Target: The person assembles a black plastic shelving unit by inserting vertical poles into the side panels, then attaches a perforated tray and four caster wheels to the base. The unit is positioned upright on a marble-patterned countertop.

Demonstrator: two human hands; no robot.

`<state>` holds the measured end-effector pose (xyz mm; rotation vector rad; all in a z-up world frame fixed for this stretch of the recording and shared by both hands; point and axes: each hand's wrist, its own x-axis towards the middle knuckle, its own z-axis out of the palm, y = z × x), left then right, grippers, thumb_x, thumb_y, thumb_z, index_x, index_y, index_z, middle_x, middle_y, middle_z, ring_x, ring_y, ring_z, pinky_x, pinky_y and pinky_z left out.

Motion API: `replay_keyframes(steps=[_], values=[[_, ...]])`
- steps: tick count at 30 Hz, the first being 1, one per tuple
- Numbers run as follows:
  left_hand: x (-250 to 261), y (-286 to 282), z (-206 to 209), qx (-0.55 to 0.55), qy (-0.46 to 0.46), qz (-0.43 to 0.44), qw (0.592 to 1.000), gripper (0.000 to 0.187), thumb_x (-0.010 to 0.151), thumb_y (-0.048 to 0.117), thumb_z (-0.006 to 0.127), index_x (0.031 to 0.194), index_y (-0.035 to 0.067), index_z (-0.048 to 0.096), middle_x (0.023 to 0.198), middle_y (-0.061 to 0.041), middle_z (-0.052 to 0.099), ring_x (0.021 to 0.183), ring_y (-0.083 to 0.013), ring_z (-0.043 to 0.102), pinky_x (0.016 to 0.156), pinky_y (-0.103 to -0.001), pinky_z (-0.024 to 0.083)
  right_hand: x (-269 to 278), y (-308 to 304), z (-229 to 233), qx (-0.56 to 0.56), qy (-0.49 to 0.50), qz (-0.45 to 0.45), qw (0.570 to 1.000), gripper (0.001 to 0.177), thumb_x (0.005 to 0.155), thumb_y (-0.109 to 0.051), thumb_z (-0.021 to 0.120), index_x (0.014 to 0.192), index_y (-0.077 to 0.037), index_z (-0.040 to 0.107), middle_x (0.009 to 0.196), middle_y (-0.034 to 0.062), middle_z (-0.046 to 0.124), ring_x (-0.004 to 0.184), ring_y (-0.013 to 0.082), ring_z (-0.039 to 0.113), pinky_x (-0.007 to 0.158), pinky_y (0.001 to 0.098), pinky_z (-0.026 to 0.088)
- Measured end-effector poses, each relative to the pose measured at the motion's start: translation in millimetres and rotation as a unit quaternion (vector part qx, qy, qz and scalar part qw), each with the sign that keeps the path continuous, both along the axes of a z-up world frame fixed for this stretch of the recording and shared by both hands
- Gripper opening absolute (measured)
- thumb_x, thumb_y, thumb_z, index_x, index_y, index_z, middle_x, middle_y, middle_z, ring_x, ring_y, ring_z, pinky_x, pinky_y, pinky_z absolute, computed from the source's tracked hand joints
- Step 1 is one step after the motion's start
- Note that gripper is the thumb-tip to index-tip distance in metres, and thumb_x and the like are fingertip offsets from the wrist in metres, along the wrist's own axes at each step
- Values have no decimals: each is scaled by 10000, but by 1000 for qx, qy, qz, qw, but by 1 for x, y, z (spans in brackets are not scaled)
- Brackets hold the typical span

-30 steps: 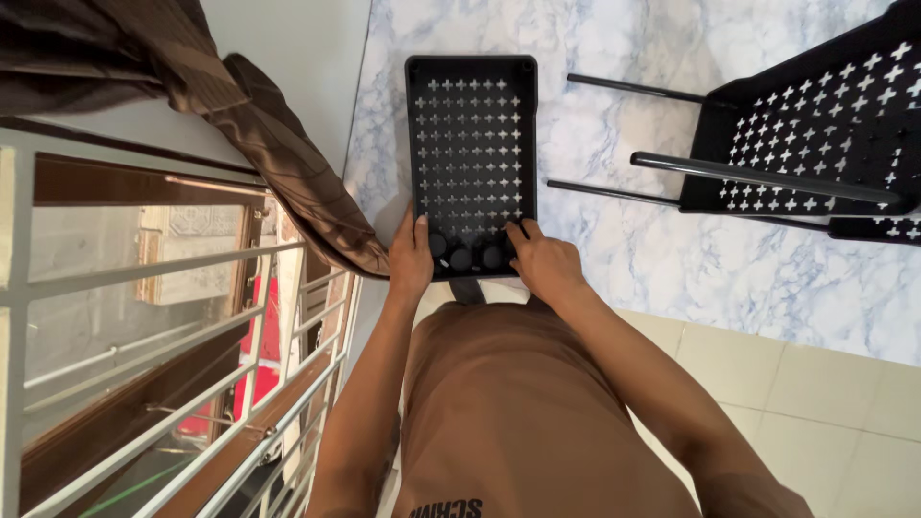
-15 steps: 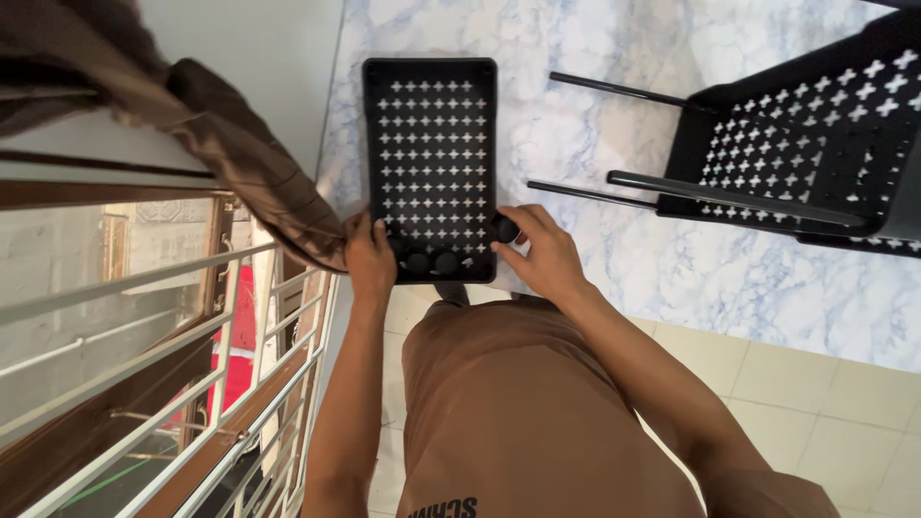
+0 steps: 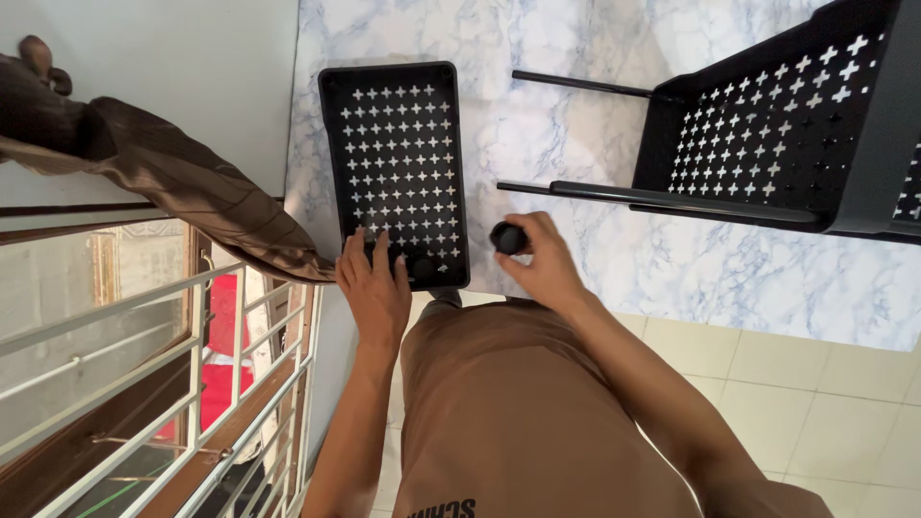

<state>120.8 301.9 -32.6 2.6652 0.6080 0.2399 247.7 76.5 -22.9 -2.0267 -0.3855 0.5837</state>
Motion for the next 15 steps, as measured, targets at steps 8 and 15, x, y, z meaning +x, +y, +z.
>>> replay_keyframes(steps=[8,15], values=[[-10,26,-5,-26,63,-79,995,409,860,152,762,1245,21,718,1427,-172,572,1284,-385,521,1043,-496,413,-9,22,-2,-6,11,36,999,519,794,-42,748,1295,-50,613,1160,127,514,1042,271,629,873,351,582],[-12,41,1,-18,42,-89,995,418,856,152,769,1251,22,717,1419,-197,554,1298,-401,515,1039,-506,423,-26,47,0,-63,68,16,996,523,822,-88,720,1311,-75,536,1203,116,575,923,270,650,747,354,554]])
